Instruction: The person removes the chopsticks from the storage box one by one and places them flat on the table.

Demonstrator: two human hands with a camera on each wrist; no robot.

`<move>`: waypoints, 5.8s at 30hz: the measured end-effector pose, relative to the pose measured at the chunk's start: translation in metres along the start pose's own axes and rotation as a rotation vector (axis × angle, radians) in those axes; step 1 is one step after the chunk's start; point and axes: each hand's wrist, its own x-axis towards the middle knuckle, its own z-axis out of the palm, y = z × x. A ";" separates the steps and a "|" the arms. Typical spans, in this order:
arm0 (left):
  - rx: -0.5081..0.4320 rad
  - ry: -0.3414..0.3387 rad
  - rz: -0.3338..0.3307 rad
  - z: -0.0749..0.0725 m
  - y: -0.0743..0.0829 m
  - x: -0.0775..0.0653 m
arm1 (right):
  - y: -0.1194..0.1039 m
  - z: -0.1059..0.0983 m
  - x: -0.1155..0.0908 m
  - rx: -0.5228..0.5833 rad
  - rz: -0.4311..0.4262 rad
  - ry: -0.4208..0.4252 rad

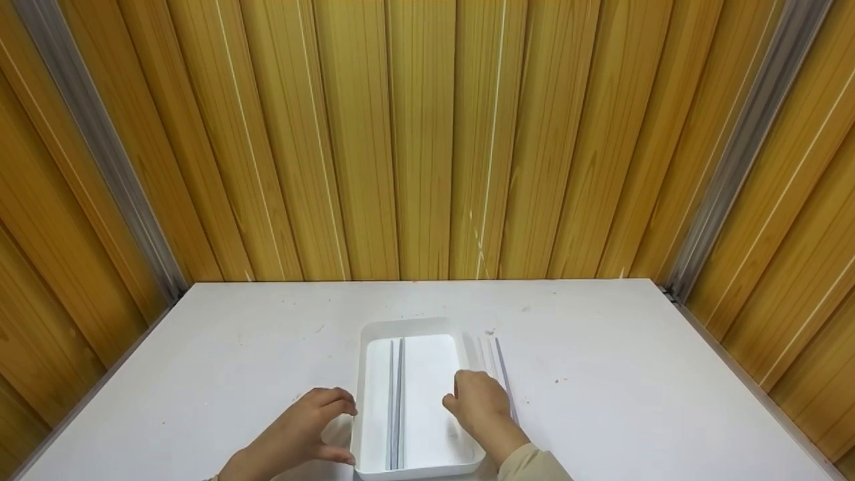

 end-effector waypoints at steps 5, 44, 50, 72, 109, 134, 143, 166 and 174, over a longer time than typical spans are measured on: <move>0.006 0.030 0.020 0.003 -0.001 -0.001 | -0.008 0.010 0.000 -0.022 -0.018 -0.007; -0.027 -0.017 -0.022 0.001 0.000 0.000 | -0.039 0.052 -0.001 0.059 -0.146 -0.158; -0.020 -0.028 -0.031 0.000 0.001 0.001 | -0.039 0.053 0.000 0.061 -0.127 -0.173; -0.005 0.012 -0.023 0.002 0.001 -0.002 | -0.043 0.056 0.003 -0.018 -0.100 -0.161; -0.018 0.013 -0.002 0.004 -0.002 -0.002 | -0.034 0.042 -0.001 0.025 -0.115 -0.122; -0.041 0.029 -0.007 0.003 0.001 -0.002 | -0.018 0.027 -0.006 0.021 -0.069 -0.084; -0.041 0.026 0.002 0.003 0.000 -0.003 | -0.012 0.022 -0.008 0.006 -0.061 -0.070; -0.046 -0.022 -0.020 0.001 0.000 -0.002 | -0.004 0.013 -0.008 -0.031 0.039 -0.019; -0.047 -0.004 -0.011 0.003 0.000 -0.003 | 0.001 0.006 -0.009 -0.024 0.010 -0.007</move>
